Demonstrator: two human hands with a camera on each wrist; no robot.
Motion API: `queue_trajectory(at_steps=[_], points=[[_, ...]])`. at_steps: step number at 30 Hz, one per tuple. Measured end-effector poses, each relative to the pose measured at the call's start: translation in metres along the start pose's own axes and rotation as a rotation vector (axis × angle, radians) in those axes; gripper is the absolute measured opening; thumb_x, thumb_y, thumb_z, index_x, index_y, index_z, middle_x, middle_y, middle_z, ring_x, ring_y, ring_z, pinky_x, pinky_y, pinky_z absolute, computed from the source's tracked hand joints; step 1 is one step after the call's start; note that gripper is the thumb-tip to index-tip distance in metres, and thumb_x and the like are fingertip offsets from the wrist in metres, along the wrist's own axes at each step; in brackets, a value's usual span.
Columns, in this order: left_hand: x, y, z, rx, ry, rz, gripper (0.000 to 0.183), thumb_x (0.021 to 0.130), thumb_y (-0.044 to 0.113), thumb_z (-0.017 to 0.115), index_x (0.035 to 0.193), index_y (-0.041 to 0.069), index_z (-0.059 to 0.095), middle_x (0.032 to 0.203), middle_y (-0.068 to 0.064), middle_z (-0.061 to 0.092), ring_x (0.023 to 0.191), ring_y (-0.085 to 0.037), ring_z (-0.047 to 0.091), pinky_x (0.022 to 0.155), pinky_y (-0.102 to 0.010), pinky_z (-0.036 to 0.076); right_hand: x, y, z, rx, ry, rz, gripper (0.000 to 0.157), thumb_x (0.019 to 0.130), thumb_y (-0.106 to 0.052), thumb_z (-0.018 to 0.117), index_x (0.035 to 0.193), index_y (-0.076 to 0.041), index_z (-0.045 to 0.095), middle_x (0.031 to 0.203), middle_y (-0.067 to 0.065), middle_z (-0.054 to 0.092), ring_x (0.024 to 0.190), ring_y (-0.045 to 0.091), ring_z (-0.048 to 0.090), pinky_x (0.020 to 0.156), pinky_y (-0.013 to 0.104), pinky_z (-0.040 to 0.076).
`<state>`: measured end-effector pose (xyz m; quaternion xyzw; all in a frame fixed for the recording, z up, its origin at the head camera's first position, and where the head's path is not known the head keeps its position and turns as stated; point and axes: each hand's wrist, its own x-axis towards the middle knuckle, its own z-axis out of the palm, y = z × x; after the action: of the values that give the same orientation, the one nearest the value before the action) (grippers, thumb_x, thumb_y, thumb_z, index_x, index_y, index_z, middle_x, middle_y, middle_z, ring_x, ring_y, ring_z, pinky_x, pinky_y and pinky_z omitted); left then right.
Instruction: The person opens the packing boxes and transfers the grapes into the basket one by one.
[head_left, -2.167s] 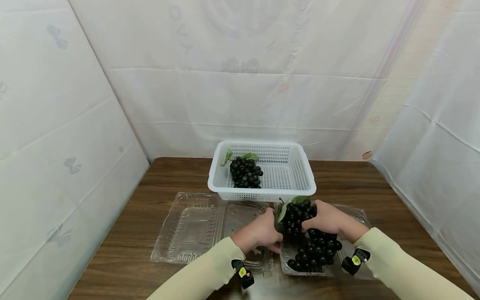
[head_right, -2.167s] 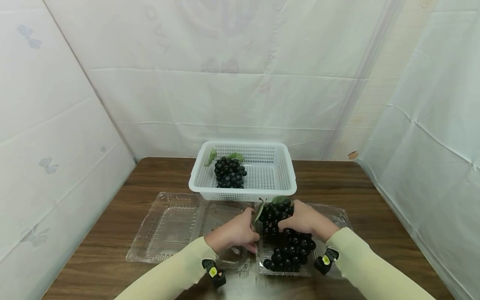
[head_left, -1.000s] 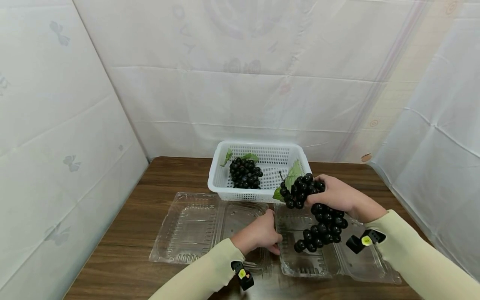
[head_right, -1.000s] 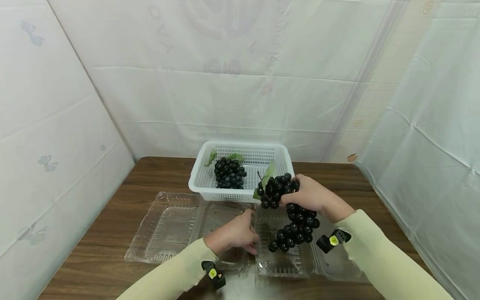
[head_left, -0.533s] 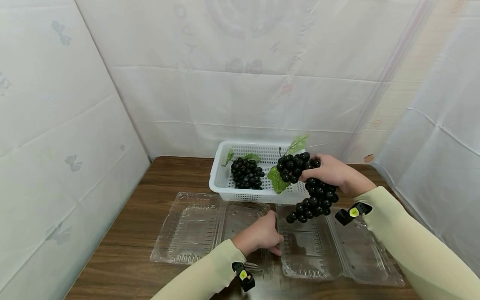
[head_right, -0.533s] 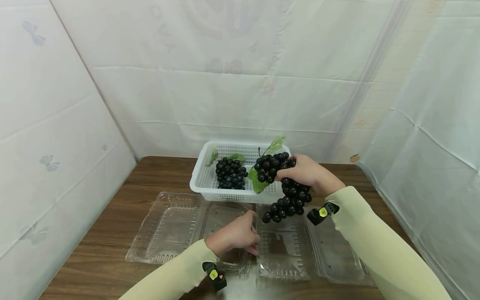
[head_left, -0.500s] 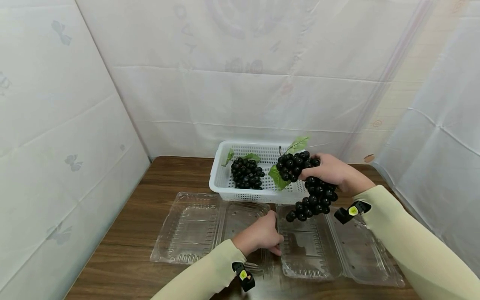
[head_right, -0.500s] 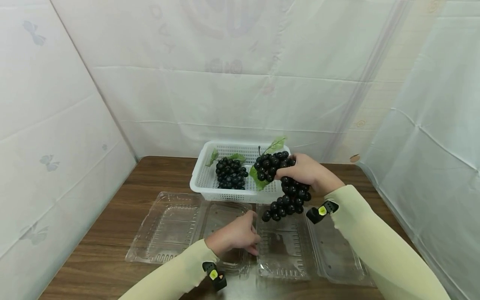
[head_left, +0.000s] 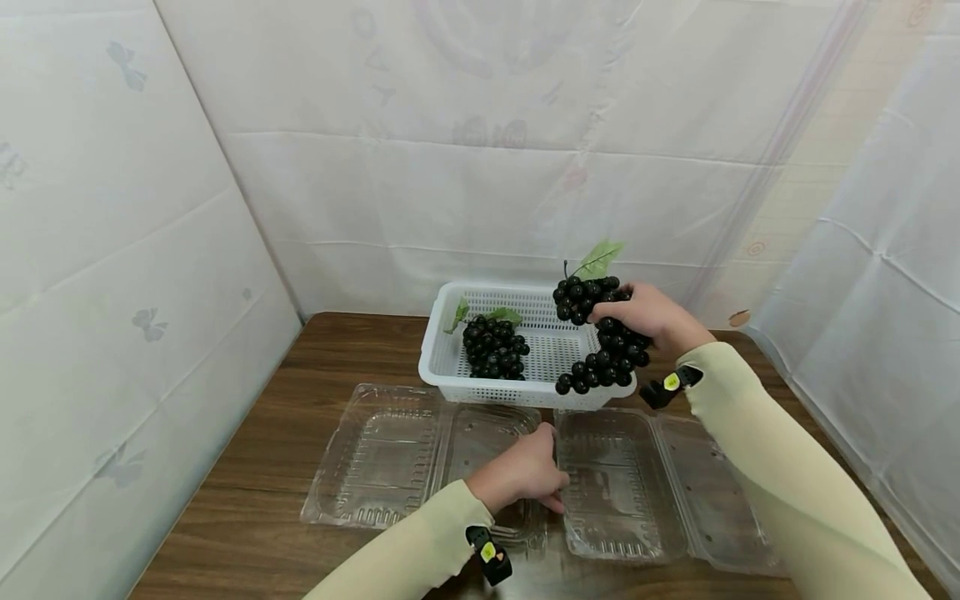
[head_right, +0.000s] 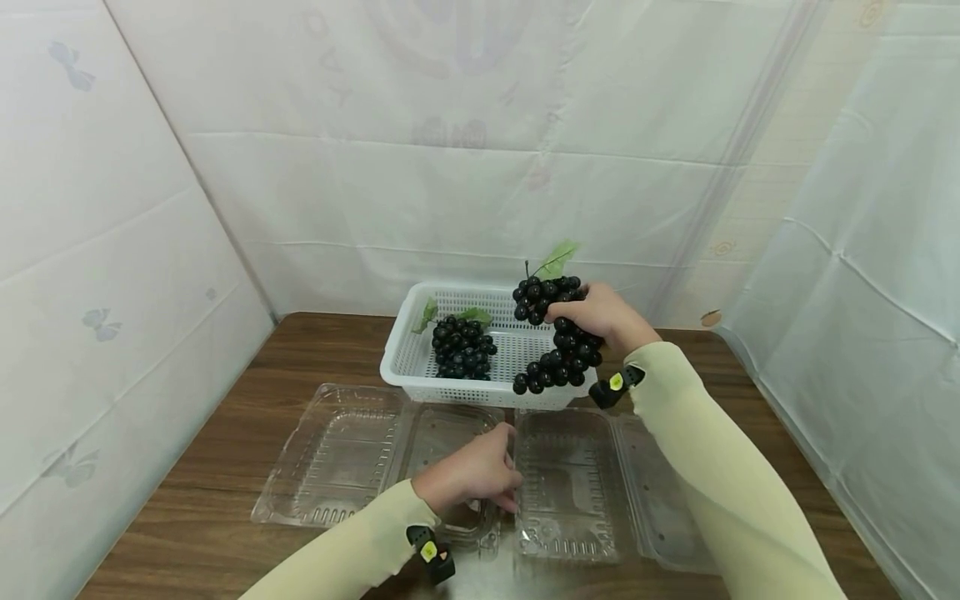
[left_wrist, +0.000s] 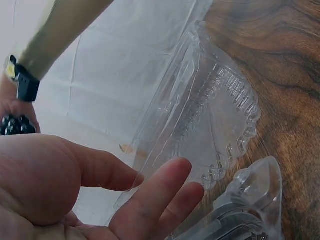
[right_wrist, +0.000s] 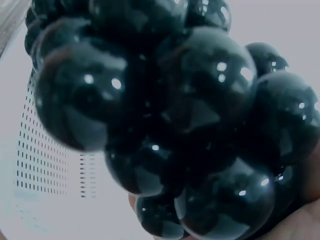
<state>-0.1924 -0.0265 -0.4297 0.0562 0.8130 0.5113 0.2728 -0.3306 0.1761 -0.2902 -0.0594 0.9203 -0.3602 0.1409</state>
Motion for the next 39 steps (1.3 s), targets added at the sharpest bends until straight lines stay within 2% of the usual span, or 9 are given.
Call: queue_trajectory(at_steps=[4,8,15,18,20,22,25,30,39], points=[[-0.001,0.0,0.0,-0.001,0.005,-0.002,0.072,0.096,-0.001,0.066,0.157,0.003,0.027,0.078,-0.024,0.067,0.059,-0.031,0.071,0.064,-0.04,0.063,0.013,0.002,0.004,0.051,0.029,0.023,0.104,0.088,-0.046,0.073,0.162,0.001,0.017,0.166,0.027,0.022,0.144,0.04,0.036,0.114,0.057,0.042],[-0.001,-0.001,0.0,-0.005,0.005,-0.008,0.073,0.096,-0.002,0.066,0.157,0.004,0.027,0.078,-0.023,0.066,0.058,-0.03,0.071,0.063,-0.04,0.063,0.025,0.004,0.011,0.108,0.071,0.049,0.106,0.089,-0.046,0.072,0.163,0.0,0.011,0.166,0.025,0.022,0.132,0.036,0.039,0.102,0.051,0.046],[-0.004,-0.002,-0.001,-0.006,-0.022,0.02,0.073,0.097,-0.001,0.065,0.158,0.003,0.024,0.075,-0.02,0.065,0.062,-0.034,0.072,0.064,-0.04,0.063,0.048,0.013,0.032,0.208,0.128,0.067,0.105,0.09,-0.039,0.071,0.163,0.002,0.008,0.168,0.027,0.015,0.148,0.043,0.033,0.112,0.058,0.044],[-0.006,-0.002,-0.001,0.005,-0.023,0.026,0.074,0.097,-0.002,0.065,0.158,0.003,0.024,0.074,-0.018,0.067,0.065,-0.036,0.073,0.064,-0.041,0.063,0.057,0.019,0.041,0.206,0.125,0.075,0.105,0.091,-0.039,0.071,0.164,0.001,0.007,0.168,0.026,0.016,0.136,0.04,0.041,0.098,0.053,0.049],[-0.006,-0.001,0.0,0.013,-0.02,0.019,0.074,0.097,-0.001,0.064,0.158,0.003,0.024,0.073,-0.017,0.068,0.065,-0.037,0.073,0.064,-0.041,0.063,0.062,0.022,0.047,0.2,0.118,0.079,0.105,0.091,-0.039,0.071,0.164,0.001,0.007,0.167,0.026,0.017,0.126,0.037,0.042,0.088,0.049,0.046],[-0.005,0.0,0.001,0.022,-0.012,0.011,0.073,0.097,-0.001,0.064,0.158,0.003,0.025,0.073,-0.016,0.069,0.065,-0.036,0.073,0.064,-0.041,0.063,0.066,0.025,0.051,0.202,0.104,0.085,0.104,0.091,-0.039,0.072,0.164,0.0,0.008,0.167,0.026,0.019,0.123,0.037,0.042,0.087,0.048,0.046],[-0.005,0.0,0.001,0.027,-0.006,0.006,0.073,0.097,-0.001,0.064,0.158,0.003,0.025,0.072,-0.017,0.069,0.064,-0.035,0.073,0.065,-0.042,0.063,0.071,0.028,0.057,0.212,0.071,0.098,0.105,0.09,-0.038,0.073,0.164,-0.002,0.008,0.167,0.024,0.018,0.131,0.039,0.043,0.096,0.054,0.051],[-0.005,-0.001,0.002,0.021,0.001,0.005,0.073,0.096,-0.001,0.064,0.158,0.004,0.026,0.072,-0.016,0.069,0.065,-0.036,0.073,0.065,-0.041,0.063,0.078,0.032,0.065,0.202,0.008,0.115,0.109,0.09,-0.04,0.073,0.165,-0.006,0.003,0.169,0.025,0.013,0.147,0.046,0.033,0.111,0.061,0.044],[-0.006,-0.002,0.005,0.027,0.007,0.0,0.073,0.097,-0.001,0.064,0.159,0.004,0.025,0.072,-0.015,0.069,0.064,-0.035,0.073,0.065,-0.038,0.062,0.088,0.037,0.072,0.163,-0.049,0.168,0.109,0.091,-0.04,0.071,0.164,-0.003,0.0,0.168,0.027,0.011,0.146,0.049,0.033,0.108,0.062,0.046]])
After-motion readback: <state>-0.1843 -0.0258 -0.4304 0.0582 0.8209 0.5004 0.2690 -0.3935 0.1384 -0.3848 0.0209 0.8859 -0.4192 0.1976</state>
